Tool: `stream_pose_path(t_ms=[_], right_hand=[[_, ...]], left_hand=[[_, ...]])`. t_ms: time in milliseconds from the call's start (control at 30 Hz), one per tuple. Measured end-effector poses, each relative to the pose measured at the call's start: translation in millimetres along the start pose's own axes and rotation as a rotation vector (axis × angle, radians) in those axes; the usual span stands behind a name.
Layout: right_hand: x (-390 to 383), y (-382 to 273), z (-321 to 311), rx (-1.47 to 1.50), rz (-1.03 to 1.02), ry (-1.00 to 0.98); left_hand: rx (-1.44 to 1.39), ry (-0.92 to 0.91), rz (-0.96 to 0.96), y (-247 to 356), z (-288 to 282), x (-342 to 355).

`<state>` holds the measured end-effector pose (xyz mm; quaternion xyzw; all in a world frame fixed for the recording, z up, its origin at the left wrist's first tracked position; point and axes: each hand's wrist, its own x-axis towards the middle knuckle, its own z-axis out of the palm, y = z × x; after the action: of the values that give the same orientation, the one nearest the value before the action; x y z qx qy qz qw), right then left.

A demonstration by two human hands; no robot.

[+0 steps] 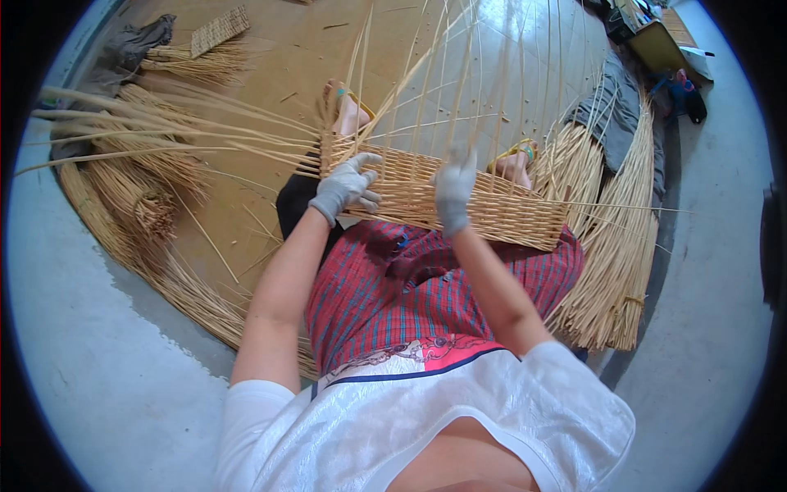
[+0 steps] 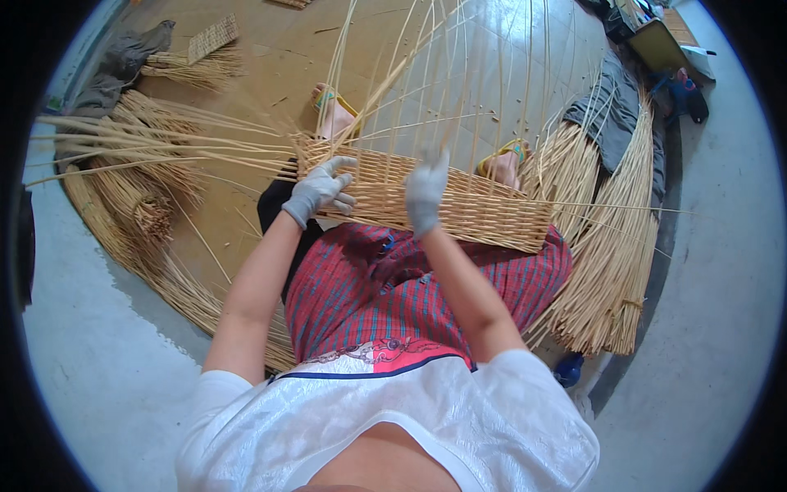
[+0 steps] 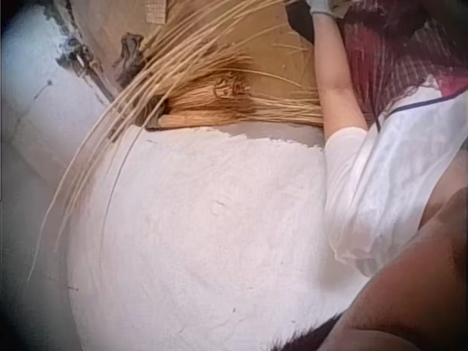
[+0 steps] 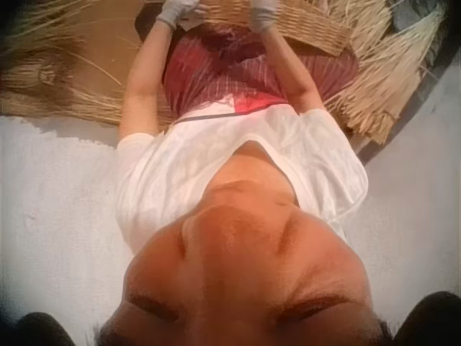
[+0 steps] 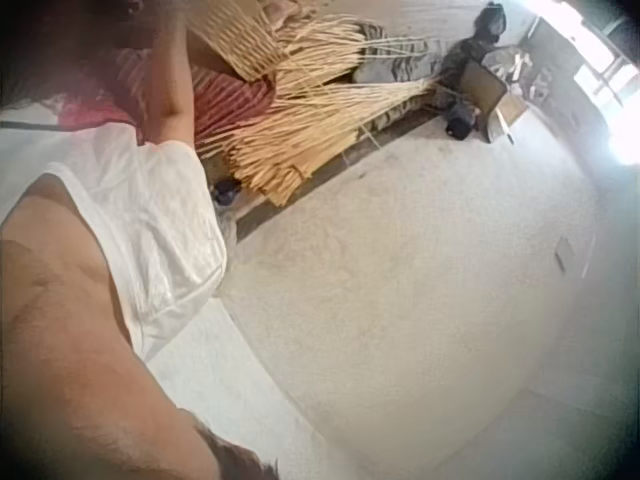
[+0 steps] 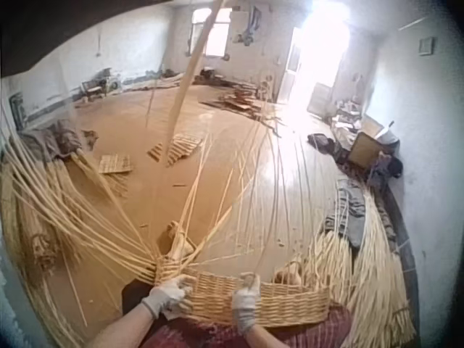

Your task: Weaving a large wicker basket using long reeds.

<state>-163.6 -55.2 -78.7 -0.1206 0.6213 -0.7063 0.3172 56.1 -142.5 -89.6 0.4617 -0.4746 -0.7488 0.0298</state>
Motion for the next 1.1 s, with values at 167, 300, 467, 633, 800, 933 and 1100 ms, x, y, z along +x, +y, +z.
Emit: stream_pose_path(t_ms=[167,300,467,633,800,933,1100], right_hand=[[-51,23,-33,0.122,-0.032,0.033],[-58,8,-21,0.119,-0.268,-0.370],[-34,-10,-88,0.189,-0.036,-0.081],[-8,-3,-114,0.064,0.177,-0.049],[62,-31,-1,-0.844,-0.786,-0.283],[71,-33,-26,0.079,0.012,-0.119],[-3,0,-135,0.178,-0.092,-0.006]], left_hand=[[0.014,0.031,-0.047,11,16,-8],[0.182,0.333,-0.098,23,39,-12],[0.418,0.627,0.650,40,47,1],[0.361,-0.190,0.016,29,79,29],[0.393,0.045,-0.143,19,96,30],[0.071,-0.033,-0.104,22,92,29],[0.404,-0.035,-0.071,40,94,41]])
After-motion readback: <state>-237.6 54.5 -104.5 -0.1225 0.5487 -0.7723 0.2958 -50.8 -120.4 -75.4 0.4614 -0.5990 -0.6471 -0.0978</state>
